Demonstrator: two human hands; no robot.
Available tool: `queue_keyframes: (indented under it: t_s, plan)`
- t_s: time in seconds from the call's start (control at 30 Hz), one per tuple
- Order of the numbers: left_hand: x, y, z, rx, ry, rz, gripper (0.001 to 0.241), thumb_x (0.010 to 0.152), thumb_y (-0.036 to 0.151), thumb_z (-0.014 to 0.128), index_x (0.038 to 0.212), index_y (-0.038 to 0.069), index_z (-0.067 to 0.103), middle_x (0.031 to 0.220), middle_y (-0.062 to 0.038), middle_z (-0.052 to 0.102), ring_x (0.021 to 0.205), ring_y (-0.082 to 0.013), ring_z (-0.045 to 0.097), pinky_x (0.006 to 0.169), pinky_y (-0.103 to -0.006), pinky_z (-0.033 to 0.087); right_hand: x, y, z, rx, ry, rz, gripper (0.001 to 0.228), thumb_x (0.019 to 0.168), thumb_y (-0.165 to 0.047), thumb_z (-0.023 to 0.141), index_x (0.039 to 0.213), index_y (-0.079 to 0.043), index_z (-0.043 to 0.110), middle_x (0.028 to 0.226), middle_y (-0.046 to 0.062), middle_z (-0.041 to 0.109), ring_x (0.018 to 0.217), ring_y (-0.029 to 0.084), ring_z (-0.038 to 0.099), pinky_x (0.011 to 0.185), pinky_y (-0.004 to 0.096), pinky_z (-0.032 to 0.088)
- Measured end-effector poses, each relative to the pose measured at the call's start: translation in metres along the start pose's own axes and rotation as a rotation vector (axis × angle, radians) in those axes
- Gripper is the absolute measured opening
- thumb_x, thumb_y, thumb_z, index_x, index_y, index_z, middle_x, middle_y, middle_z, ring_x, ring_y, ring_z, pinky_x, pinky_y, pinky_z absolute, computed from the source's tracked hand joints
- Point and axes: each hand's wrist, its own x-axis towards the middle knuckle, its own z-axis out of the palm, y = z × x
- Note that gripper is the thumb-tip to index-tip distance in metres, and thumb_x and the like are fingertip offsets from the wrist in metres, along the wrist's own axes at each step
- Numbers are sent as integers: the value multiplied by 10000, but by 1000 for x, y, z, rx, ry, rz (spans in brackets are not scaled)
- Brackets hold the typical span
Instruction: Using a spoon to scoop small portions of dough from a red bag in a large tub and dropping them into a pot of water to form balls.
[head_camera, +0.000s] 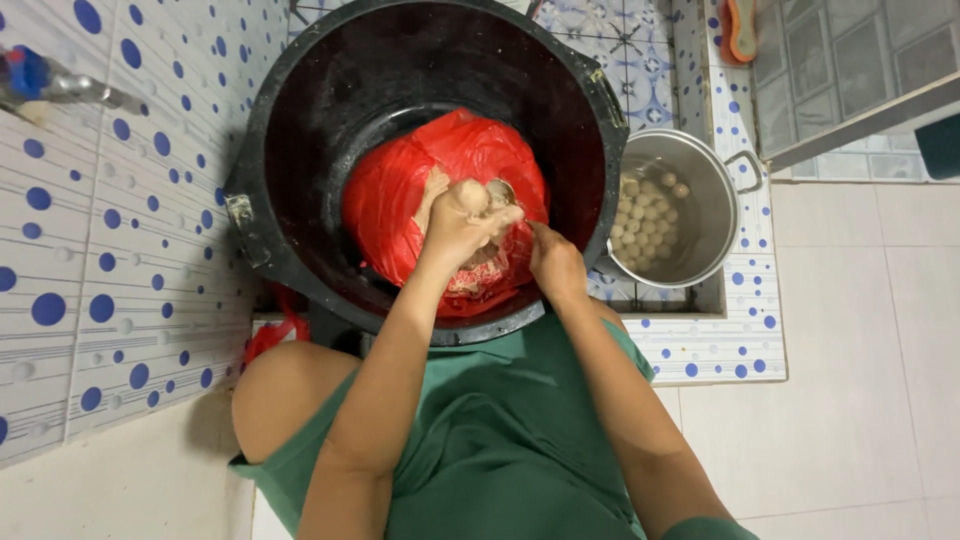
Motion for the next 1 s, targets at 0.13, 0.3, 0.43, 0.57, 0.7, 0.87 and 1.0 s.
queue_keyframes:
  t_s: [0.13, 0.3, 0.43, 0.57, 0.7, 0.87, 1.0]
  plan:
    - [5, -6, -9, -135, -30, -8, 68, 841, -22, 688, 889, 21, 667, 625, -109, 607, 487, -109, 572, 352, -235, 461, 0, 3, 2, 20, 4, 11, 305, 1007, -115, 572, 1261, -168, 733, 903, 112, 768, 887, 288, 759, 733, 399, 625]
    - [-6, 33, 9, -257, 30, -202, 106, 931, 94, 729, 908, 17, 660, 534, -150, 551, 365, -141, 497, 269, -247, 406, 0, 8, 7, 10, 1, 17, 305, 1006, -124, 578, 1265, -172, 733, 929, 126, 769, 907, 306, 755, 750, 423, 622]
    - [3, 7, 2, -142, -13, -112, 244, 773, 6, 868, 961, 16, 714, 725, -130, 720, 487, -83, 603, 307, -189, 449, -1, -4, -4, 67, -14, 47, 296, 1012, -136, 575, 1262, -158, 732, 998, 146, 774, 973, 331, 741, 797, 446, 611]
    - [9, -8, -5, 94, 18, 27, 216, 651, 21, 899, 764, 54, 719, 546, -67, 641, 440, -108, 577, 381, -236, 482, -1, 2, 2, 75, -14, 61, 294, 1025, -163, 577, 1274, -175, 733, 1026, 129, 777, 990, 317, 739, 809, 432, 611]
    - [-4, 14, 4, 127, 54, -22, 121, 718, 24, 829, 695, 58, 715, 513, -41, 611, 417, -95, 534, 359, -277, 449, -1, 1, 1, 88, 0, 61, 287, 1029, -133, 586, 1271, -156, 739, 1030, 125, 779, 997, 309, 740, 811, 402, 612]
    - [1, -7, 6, 29, -4, -45, 242, 760, 186, 909, 749, 77, 693, 558, -37, 624, 497, -74, 540, 435, -234, 475, 1, 1, 2, 68, -37, 70, 307, 1035, -144, 574, 1305, -160, 719, 1067, 132, 771, 1046, 313, 727, 847, 419, 609]
    - [-7, 49, 2, -132, -15, -131, 238, 943, 257, 767, 856, 44, 707, 573, -42, 529, 445, -73, 524, 352, -185, 432, 0, -1, 0, 84, -41, 73, 316, 1033, -119, 580, 1320, -144, 710, 1091, 145, 767, 1071, 316, 721, 862, 413, 606]
